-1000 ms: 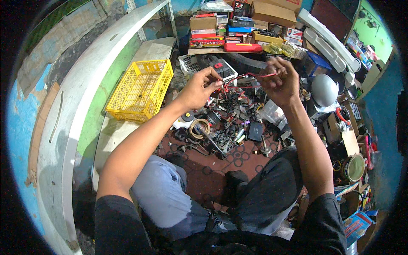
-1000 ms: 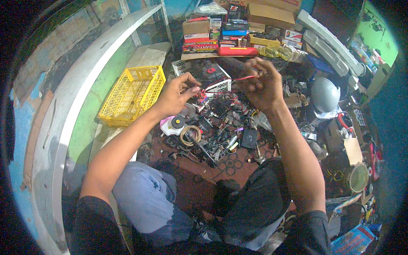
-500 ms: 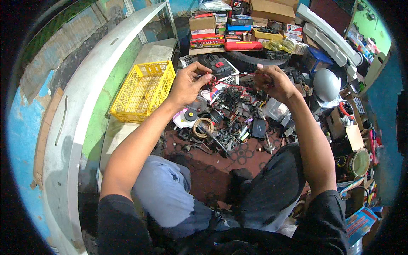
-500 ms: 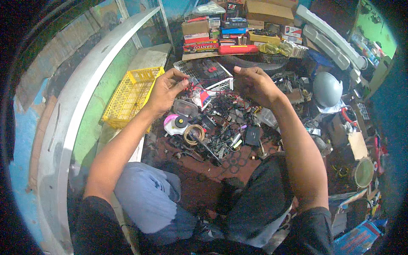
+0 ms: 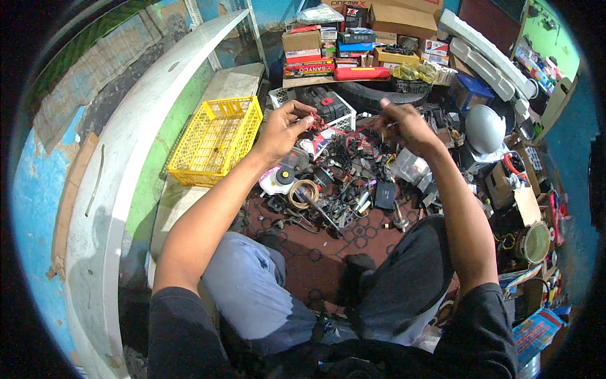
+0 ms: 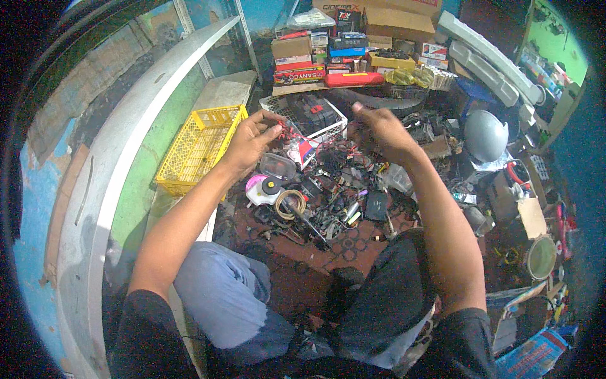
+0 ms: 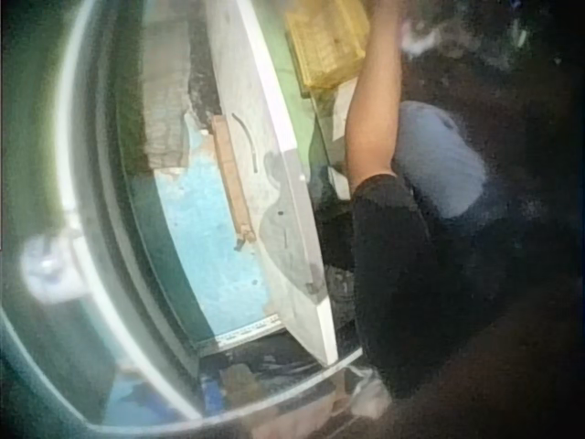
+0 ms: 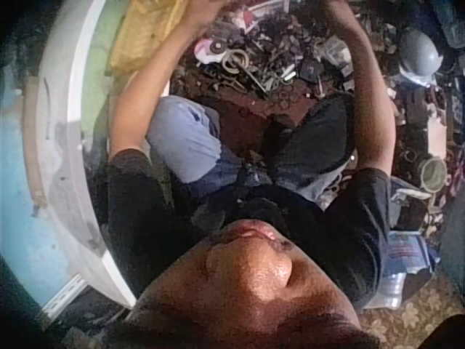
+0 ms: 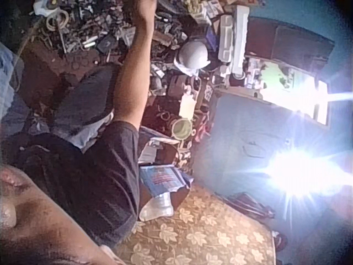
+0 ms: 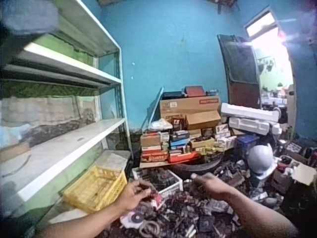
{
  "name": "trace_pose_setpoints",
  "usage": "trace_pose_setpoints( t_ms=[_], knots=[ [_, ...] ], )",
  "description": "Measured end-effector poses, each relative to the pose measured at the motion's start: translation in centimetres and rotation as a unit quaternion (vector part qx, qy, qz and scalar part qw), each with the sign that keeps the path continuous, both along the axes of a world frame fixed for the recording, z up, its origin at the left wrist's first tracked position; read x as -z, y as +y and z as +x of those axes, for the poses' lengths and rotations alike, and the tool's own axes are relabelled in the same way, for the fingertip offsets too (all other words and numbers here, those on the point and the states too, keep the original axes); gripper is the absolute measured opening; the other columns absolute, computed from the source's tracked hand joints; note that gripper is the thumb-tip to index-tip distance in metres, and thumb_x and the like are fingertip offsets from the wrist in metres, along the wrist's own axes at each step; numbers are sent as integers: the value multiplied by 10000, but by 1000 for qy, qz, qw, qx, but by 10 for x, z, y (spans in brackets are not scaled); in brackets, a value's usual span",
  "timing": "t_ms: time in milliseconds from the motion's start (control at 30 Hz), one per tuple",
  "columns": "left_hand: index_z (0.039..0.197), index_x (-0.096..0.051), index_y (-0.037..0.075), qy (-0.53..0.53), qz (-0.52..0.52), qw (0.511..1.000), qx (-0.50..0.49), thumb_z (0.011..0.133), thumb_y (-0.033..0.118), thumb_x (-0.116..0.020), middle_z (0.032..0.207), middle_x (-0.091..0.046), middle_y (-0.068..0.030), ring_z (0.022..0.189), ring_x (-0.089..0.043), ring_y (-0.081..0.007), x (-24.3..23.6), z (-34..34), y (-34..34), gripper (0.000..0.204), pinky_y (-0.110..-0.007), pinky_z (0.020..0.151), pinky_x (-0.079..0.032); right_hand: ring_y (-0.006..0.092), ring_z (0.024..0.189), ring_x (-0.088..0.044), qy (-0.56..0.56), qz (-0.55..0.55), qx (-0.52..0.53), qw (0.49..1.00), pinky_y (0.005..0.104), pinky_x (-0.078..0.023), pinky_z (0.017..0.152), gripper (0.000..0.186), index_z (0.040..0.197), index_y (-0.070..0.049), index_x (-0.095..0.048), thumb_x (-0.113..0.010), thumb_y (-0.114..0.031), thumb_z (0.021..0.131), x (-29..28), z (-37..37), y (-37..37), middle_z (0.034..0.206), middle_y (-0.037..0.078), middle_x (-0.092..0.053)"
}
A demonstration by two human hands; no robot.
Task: The person sits on the floor and manipulates a small red electronic component with wires, repeatedly twisting and adjusting the wires and connectors by hand. The workspace is cluttered with various electronic parts, tools, and boxes.
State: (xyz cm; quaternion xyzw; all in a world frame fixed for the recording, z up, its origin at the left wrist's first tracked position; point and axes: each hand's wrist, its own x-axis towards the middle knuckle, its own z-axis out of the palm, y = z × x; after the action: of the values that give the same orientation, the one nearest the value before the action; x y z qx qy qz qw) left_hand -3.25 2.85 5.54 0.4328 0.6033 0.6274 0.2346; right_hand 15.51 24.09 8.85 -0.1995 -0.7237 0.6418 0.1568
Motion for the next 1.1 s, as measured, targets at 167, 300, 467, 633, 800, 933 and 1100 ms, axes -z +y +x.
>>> trace_pose_setpoints(
  t_ms=[167, 300, 467, 633, 800, 933, 1100],
  knots=[
    [1133, -585, 25, 88, -26, 995, 41, 919, 27, -590, 1093, -639, -83, 1010, -606, -124, -5, 15, -2, 215, -276, 899, -484, 185, 751, -673, -182, 253, -125, 942, 319, -510, 629, 455, 931, 14, -654, -523, -420, 966, 28, -11, 0, 843, 105, -659],
    [1121, -596, 18, 91, -27, 995, 31, 915, 34, -603, 1059, -650, -75, 968, -614, -114, -10, 18, -1, 207, -259, 866, -493, 295, 842, -673, -80, 347, -170, 919, 399, -517, 735, 477, 1039, 15, -634, -562, -444, 931, 42, -17, -4, 922, 192, -673],
    [1114, -607, 15, 44, 5, 998, 41, 913, 41, -613, 1020, -659, -68, 923, -623, -110, -9, 15, -1, 203, -247, 837, -501, 420, 999, -603, 33, 404, -107, 908, 459, -466, 874, 385, 1092, 8, -589, -649, -304, 873, 43, -23, -13, 1013, 238, -636],
    [1123, -599, 11, 37, 13, 999, 36, 917, 47, -609, 1035, -653, -71, 932, -629, -118, -5, 15, 1, 209, -267, 808, -539, 374, 1142, -511, 107, 536, 22, 837, 451, -427, 951, 427, 1194, -98, -577, -685, -114, 782, 28, -17, -28, 1221, 185, -530],
    [1119, -592, 12, -14, 21, 999, 38, 927, 47, -590, 1059, -637, -77, 935, -638, -133, -8, 18, 2, 196, -301, 804, -573, 313, 1132, -536, 108, 575, -1, 811, 467, -382, 1013, 309, 1070, -130, -691, -691, -111, 761, 20, -15, -37, 1094, 141, -624],
    [1123, -582, 16, -33, 14, 999, 34, 929, 54, -587, 1053, -634, -79, 918, -643, -144, -5, 11, 2, 197, -315, 804, -580, 278, 804, -682, 90, 369, -14, 925, 377, -504, 746, 178, 964, -27, -704, -648, -117, 821, 17, -20, -32, 843, 163, -697],
    [1130, -573, 24, -121, 40, 990, 60, 926, 71, -596, 1034, -641, -84, 895, -653, -162, -7, 12, 1, 210, -325, 773, -585, 115, 673, -615, 50, 281, -20, 958, 293, -491, 628, 170, 939, 43, -659, -617, -110, 879, 15, -19, -27, 737, 85, -672]
  ],
)
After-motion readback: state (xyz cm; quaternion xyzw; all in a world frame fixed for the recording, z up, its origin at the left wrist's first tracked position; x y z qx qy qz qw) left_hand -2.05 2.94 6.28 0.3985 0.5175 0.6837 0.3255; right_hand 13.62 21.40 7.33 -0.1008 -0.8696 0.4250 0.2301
